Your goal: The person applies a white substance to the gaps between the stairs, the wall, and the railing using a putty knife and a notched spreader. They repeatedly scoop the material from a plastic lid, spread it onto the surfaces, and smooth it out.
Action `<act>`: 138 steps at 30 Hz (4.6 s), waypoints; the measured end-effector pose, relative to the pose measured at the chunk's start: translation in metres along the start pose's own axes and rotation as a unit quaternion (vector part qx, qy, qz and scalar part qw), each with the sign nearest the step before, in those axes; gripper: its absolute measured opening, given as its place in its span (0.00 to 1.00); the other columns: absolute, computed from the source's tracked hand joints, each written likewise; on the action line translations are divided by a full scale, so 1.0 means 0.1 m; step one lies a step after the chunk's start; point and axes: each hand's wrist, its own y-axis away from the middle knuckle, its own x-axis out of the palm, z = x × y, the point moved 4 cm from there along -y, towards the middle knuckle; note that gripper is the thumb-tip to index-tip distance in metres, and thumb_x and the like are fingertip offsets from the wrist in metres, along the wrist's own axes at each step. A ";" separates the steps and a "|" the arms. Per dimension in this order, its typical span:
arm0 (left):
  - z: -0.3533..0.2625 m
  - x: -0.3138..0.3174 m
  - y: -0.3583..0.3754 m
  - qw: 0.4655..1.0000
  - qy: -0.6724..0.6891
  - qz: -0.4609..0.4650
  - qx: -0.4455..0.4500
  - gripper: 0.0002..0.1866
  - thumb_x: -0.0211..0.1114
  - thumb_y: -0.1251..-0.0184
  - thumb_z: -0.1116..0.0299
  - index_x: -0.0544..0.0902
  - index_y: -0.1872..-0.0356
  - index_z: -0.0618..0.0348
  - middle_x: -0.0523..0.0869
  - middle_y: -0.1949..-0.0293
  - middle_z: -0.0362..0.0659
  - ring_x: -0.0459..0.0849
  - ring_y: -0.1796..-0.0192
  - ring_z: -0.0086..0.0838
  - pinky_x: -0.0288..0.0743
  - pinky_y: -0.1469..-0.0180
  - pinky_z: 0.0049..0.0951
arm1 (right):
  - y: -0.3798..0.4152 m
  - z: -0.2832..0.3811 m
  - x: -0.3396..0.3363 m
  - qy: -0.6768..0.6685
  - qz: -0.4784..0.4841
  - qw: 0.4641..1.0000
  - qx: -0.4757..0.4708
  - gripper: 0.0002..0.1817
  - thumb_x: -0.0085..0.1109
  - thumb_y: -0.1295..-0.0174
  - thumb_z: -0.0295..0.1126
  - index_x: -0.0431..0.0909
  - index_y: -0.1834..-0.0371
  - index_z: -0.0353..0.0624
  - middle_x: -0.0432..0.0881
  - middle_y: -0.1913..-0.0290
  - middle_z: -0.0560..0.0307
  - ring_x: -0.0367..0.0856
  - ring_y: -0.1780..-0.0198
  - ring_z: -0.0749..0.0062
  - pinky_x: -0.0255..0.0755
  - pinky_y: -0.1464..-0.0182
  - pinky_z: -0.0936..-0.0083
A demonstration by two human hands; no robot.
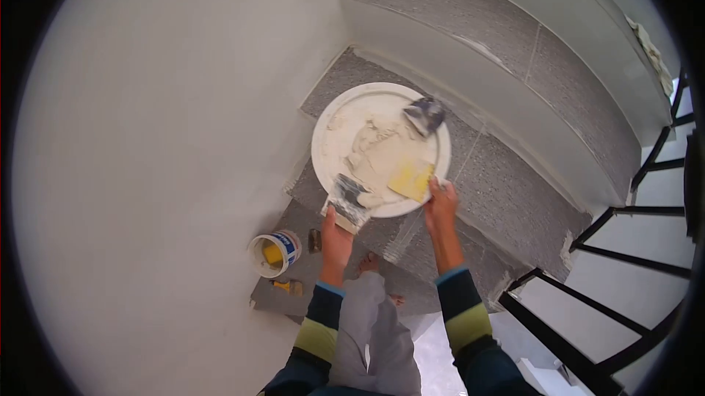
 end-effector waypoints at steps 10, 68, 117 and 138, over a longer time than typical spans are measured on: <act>0.23 -0.21 -0.67 0.997 -0.050 -0.053 0.014 0.25 0.48 0.30 0.61 0.58 0.37 0.63 0.68 0.40 0.50 0.72 0.41 0.41 0.73 0.45 0.48 | -0.54 0.07 0.11 0.320 -0.032 0.947 -0.026 0.16 0.58 0.40 0.36 0.76 0.57 0.33 0.78 0.59 0.48 0.79 0.58 0.68 0.75 0.57 0.73; 0.11 -0.48 -0.50 0.996 0.038 -0.081 -0.028 0.22 0.40 0.27 0.59 0.62 0.37 0.58 0.68 0.41 0.48 0.69 0.39 0.39 0.68 0.42 0.45 | -0.62 0.17 1.46 0.725 0.200 0.513 -0.414 0.13 0.48 0.44 0.23 0.74 0.55 0.37 0.80 0.60 0.46 0.80 0.60 0.57 0.74 0.62 0.64; -0.78 0.40 -0.08 0.928 -0.197 -0.094 0.300 0.21 0.49 0.28 0.59 0.65 0.45 0.65 0.74 0.53 0.45 0.74 0.54 0.22 0.71 0.52 0.23 | 0.68 0.43 0.77 0.150 0.182 0.970 0.054 0.15 0.52 0.40 0.23 0.69 0.49 0.32 0.79 0.54 0.52 0.81 0.58 0.71 0.81 0.61 0.77; -0.31 0.09 0.13 0.989 -0.091 -0.107 -0.055 0.14 0.48 0.31 0.65 0.71 0.50 0.63 0.78 0.56 0.45 0.79 0.53 0.32 0.75 0.56 0.32 | 1.25 0.54 1.00 0.541 0.426 0.551 -0.472 0.22 0.58 0.56 0.24 0.77 0.53 0.42 0.75 0.49 0.48 0.77 0.52 0.56 0.76 0.58 0.67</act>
